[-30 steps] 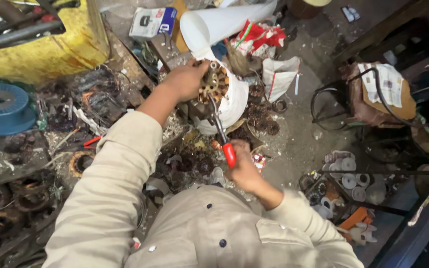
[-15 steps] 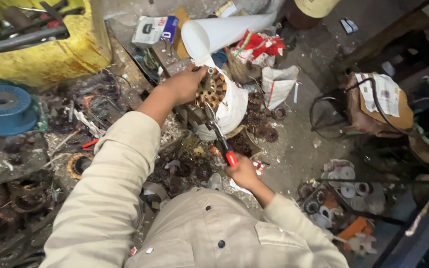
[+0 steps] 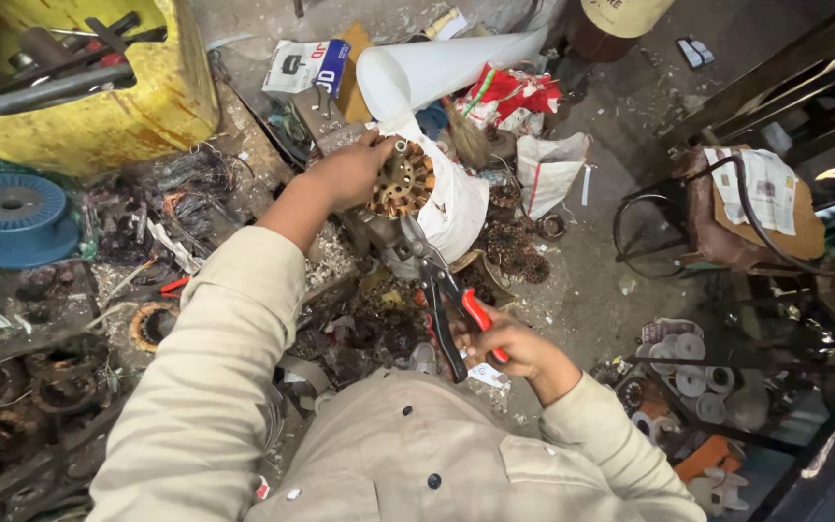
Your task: The person uses pliers to remove copper windings from a circular stator core. They repeatedly grip and pull the wires, rotating the part as needed to access different sections. The removed copper pieces fall onto the cluttered work surface.
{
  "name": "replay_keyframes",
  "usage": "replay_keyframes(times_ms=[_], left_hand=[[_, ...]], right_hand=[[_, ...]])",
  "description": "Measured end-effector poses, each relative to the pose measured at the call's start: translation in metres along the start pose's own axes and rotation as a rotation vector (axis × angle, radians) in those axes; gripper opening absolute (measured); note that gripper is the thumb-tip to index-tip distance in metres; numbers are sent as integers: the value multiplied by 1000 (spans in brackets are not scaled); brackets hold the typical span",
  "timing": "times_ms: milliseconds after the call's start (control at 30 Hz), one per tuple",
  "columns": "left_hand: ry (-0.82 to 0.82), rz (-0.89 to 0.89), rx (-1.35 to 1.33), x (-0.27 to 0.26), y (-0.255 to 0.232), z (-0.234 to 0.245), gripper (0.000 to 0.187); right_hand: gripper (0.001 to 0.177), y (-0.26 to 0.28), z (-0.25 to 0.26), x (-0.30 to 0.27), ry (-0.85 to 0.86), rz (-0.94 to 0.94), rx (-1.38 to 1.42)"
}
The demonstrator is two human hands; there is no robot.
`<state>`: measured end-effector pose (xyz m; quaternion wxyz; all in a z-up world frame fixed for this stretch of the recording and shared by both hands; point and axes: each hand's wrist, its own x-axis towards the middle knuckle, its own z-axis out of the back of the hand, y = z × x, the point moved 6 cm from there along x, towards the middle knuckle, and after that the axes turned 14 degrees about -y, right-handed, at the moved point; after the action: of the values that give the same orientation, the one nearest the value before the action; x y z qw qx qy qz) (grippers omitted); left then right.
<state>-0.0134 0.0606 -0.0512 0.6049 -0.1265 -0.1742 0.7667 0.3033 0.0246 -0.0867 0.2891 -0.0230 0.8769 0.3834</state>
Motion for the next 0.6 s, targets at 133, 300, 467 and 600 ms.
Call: replay_keyframes(times_ms=[133, 300, 467, 600], left_hand=[[-42, -19, 1, -1, 0, 1, 81], [-42, -9, 3, -1, -2, 3, 83], [-5, 31, -25, -2, -2, 5, 88], [-28, -2, 11, -2, -5, 4, 92]], right_hand=[[95, 4, 6, 4, 16, -33, 71], [93, -3, 24, 5, -30, -65, 46], [92, 8, 21, 11, -98, -2, -114], [94, 23, 11, 8, -92, -205, 99]])
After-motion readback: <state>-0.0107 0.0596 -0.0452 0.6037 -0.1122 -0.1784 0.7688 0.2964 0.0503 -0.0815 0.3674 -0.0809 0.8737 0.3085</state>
